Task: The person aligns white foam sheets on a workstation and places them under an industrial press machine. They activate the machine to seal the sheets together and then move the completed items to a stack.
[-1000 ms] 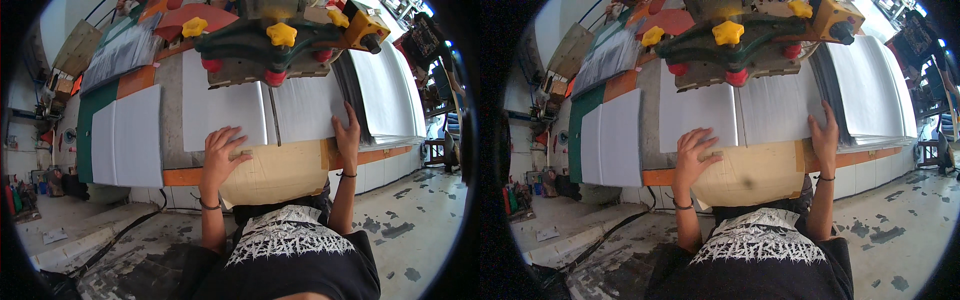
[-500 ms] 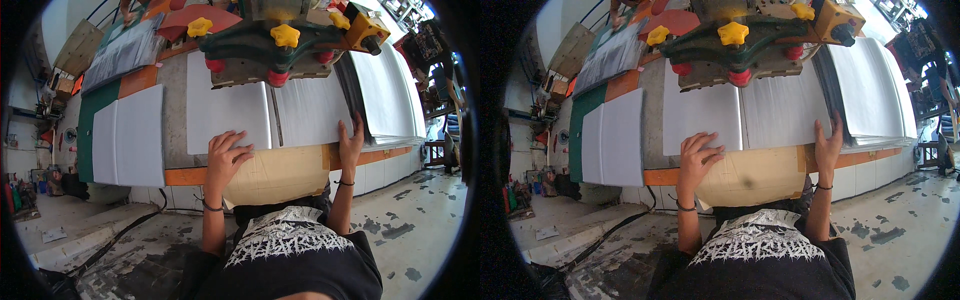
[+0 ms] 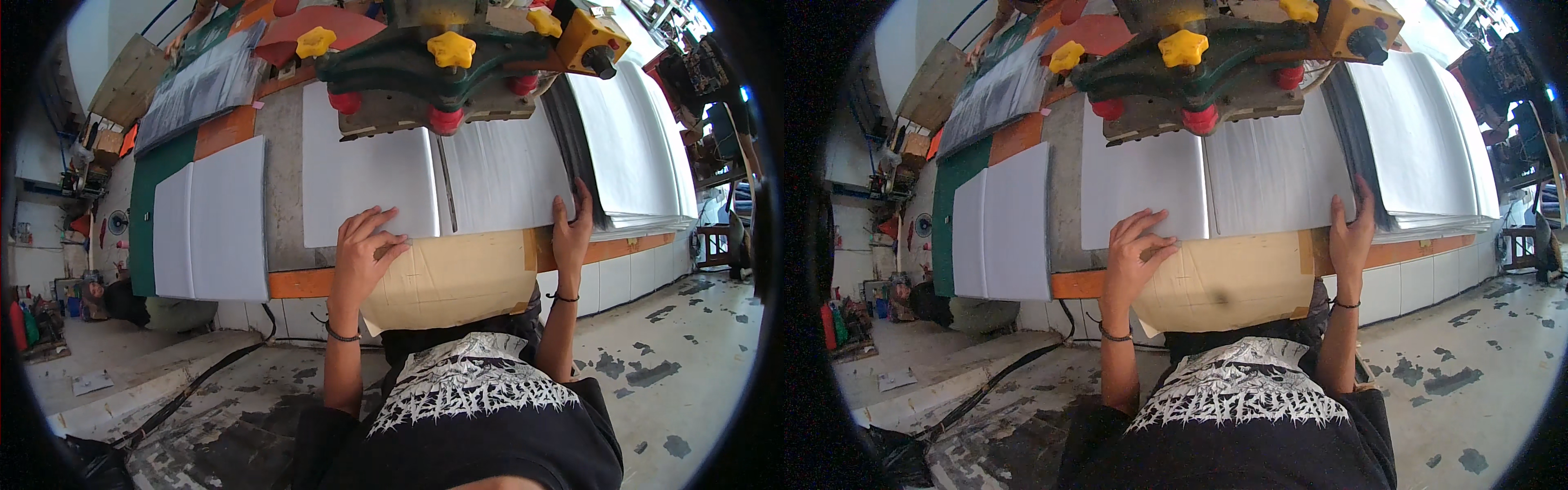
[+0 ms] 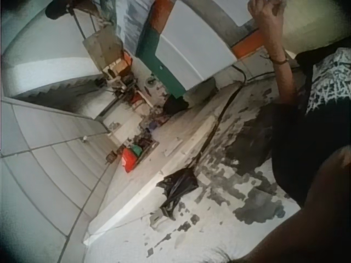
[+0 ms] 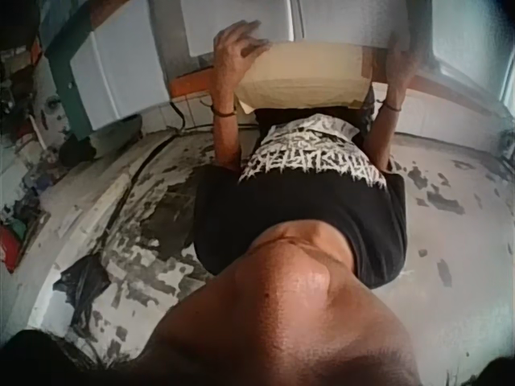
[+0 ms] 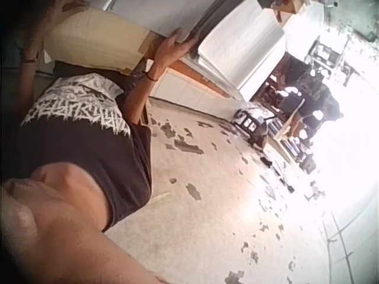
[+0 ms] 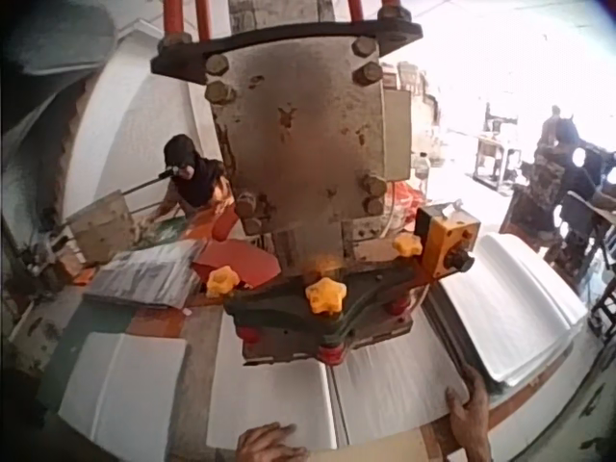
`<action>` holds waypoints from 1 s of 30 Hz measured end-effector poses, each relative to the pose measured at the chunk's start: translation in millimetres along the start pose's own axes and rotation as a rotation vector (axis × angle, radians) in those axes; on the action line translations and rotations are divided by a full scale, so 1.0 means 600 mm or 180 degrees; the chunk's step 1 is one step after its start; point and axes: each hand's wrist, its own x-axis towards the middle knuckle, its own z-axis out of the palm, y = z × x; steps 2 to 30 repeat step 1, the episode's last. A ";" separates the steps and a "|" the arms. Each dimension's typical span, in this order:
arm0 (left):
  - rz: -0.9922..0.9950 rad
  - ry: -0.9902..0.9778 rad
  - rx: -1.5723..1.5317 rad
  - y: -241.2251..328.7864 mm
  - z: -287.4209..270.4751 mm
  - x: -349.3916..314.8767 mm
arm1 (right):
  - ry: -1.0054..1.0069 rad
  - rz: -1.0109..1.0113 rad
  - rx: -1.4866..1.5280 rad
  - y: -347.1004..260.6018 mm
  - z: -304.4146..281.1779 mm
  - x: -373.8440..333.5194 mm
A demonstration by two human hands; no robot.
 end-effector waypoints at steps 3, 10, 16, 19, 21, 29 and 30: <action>-0.0010 0.0001 0.0010 0.000 -0.001 -0.002 | -0.0007 -0.0004 0.0113 0.000 0.001 0.000; -0.0010 0.0001 0.0010 0.000 -0.001 -0.002 | -0.0007 -0.0004 0.0113 0.000 0.001 0.000; -0.0010 0.0001 0.0010 0.000 -0.001 -0.002 | -0.0007 -0.0004 0.0113 0.000 0.001 0.000; -0.0010 0.0001 0.0010 0.000 -0.001 -0.002 | -0.0007 -0.0004 0.0113 0.000 0.001 0.000; -0.0010 0.0001 0.0010 0.000 -0.001 -0.002 | -0.0007 -0.0004 0.0113 0.000 0.001 0.000; -0.0010 0.0001 0.0010 0.000 -0.001 -0.002 | -0.0007 -0.0004 0.0113 0.000 0.001 0.000; -0.0010 0.0001 0.0010 0.000 -0.001 -0.002 | -0.0007 -0.0004 0.0113 0.000 0.001 0.000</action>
